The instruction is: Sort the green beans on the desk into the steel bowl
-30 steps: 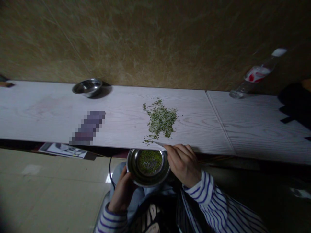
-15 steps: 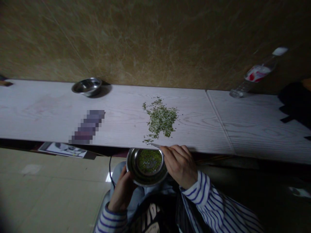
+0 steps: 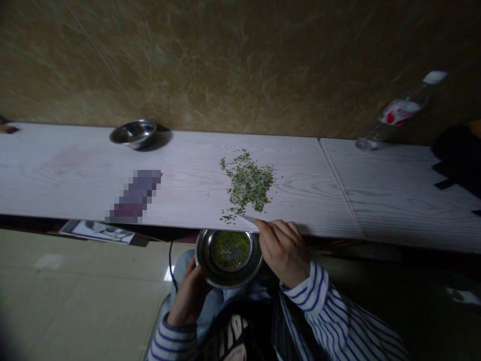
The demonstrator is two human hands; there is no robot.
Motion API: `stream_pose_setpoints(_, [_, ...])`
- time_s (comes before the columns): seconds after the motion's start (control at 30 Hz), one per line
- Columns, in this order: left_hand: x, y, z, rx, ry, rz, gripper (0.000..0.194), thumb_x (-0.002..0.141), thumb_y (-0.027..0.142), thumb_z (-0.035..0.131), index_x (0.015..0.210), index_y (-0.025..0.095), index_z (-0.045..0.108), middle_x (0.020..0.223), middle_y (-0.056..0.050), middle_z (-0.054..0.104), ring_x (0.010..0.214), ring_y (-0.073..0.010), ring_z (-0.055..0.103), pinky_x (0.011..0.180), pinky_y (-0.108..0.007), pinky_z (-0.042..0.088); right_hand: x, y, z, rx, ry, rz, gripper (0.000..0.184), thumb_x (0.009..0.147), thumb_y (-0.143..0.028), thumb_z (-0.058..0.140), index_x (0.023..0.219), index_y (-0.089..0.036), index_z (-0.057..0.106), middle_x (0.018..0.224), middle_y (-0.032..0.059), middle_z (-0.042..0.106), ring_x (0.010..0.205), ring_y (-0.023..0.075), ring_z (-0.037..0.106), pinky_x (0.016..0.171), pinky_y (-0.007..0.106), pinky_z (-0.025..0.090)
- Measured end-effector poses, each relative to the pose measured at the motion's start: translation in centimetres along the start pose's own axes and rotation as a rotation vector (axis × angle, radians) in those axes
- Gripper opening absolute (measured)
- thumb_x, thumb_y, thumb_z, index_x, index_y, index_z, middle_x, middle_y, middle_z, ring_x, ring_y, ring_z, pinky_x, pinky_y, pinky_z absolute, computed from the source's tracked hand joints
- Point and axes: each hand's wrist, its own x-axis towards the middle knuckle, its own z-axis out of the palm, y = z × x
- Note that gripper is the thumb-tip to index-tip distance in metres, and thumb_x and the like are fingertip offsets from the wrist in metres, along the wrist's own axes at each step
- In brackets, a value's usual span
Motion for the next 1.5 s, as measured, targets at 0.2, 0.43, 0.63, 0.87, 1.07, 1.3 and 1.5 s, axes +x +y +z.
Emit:
stream_pose_setpoints(0.2, [0.0, 0.0, -0.3, 0.015, -0.006, 0.015, 0.043, 0.069, 0.023, 0.071, 0.11, 0.022, 0.058, 0.082, 0.0, 0.067, 0.071, -0.0148, 0.06, 0.065, -0.028, 0.048, 0.2, -0.7, 0.4, 0.031, -0.01, 0.004, 0.023, 0.091, -0.009, 0.05, 0.111, -0.014, 0.062, 0.089, 0.007, 0.072, 0.081, 0.0187, 0.063, 0.074, 0.034, 0.041])
stream_pose_setpoints(0.43, [0.2, 0.0, -0.4, 0.03, -0.007, 0.03, 0.042, 0.071, 0.022, 0.069, 0.111, 0.02, 0.058, 0.085, -0.002, 0.067, 0.072, -0.0144, 0.059, 0.063, -0.027, 0.048, 0.7, -1.0, 0.4, 0.04, 0.006, 0.005, 0.024, 0.09, -0.008, 0.05, 0.11, -0.013, 0.063, 0.086, 0.0067, 0.072, 0.08, 0.0189, 0.062, 0.073, 0.034, 0.042])
stream_pose_setpoints(0.63, [0.2, 0.0, -0.6, 0.021, -0.005, 0.027, 0.043, 0.071, 0.022, 0.069, 0.112, 0.02, 0.057, 0.084, -0.002, 0.067, 0.071, -0.0144, 0.059, 0.063, -0.027, 0.047, 0.8, -0.9, 0.6, 0.036, -0.009, 0.001, 0.024, 0.091, -0.009, 0.05, 0.112, -0.013, 0.061, 0.087, 0.0065, 0.071, 0.08, 0.0186, 0.062, 0.073, 0.033, 0.041])
stream_pose_setpoints(0.87, [0.0, 0.3, -0.6, 0.04, 0.006, 0.036, 0.045, 0.068, 0.024, 0.072, 0.111, 0.021, 0.06, 0.085, -0.002, 0.068, 0.071, -0.0154, 0.06, 0.064, -0.028, 0.048, 1.0, -0.7, 1.1, 0.006, 0.013, 0.016, 0.024, 0.091, -0.009, 0.05, 0.111, -0.015, 0.062, 0.083, 0.0059, 0.071, 0.078, 0.0188, 0.062, 0.073, 0.034, 0.041])
stream_pose_setpoints(1.07, [-0.1, 0.5, -0.5, 0.019, 0.012, 0.031, 0.046, 0.067, 0.022, 0.072, 0.111, 0.022, 0.059, 0.088, -0.002, 0.068, 0.073, -0.015, 0.06, 0.064, -0.027, 0.047, 1.4, -1.2, 1.3, 0.033, -0.008, 0.008, 0.024, 0.091, -0.01, 0.05, 0.111, -0.016, 0.062, 0.086, 0.0062, 0.072, 0.079, 0.019, 0.061, 0.073, 0.034, 0.04])
stream_pose_setpoints(1.3, [-0.4, 0.9, -0.5, 0.05, 0.009, 0.041, 0.042, 0.072, 0.02, 0.067, 0.114, 0.022, 0.058, 0.094, -0.002, 0.067, 0.076, -0.0137, 0.058, 0.068, -0.026, 0.048, 1.7, -1.3, 1.5, 0.053, -0.004, -0.007, 0.025, 0.091, -0.009, 0.05, 0.112, -0.015, 0.061, 0.088, 0.0068, 0.072, 0.08, 0.0189, 0.061, 0.072, 0.034, 0.04])
stream_pose_setpoints(1.5, [-0.2, 1.1, -0.6, 0.048, 0.003, 0.052, 0.045, 0.072, 0.018, 0.065, 0.116, 0.022, 0.058, 0.093, -0.001, 0.066, 0.076, -0.0137, 0.057, 0.07, -0.027, 0.049, 2.1, -1.7, 1.8, 0.052, -0.037, -0.023, 0.024, 0.092, -0.01, 0.051, 0.114, -0.014, 0.061, 0.088, 0.0063, 0.071, 0.081, 0.0186, 0.061, 0.072, 0.033, 0.039])
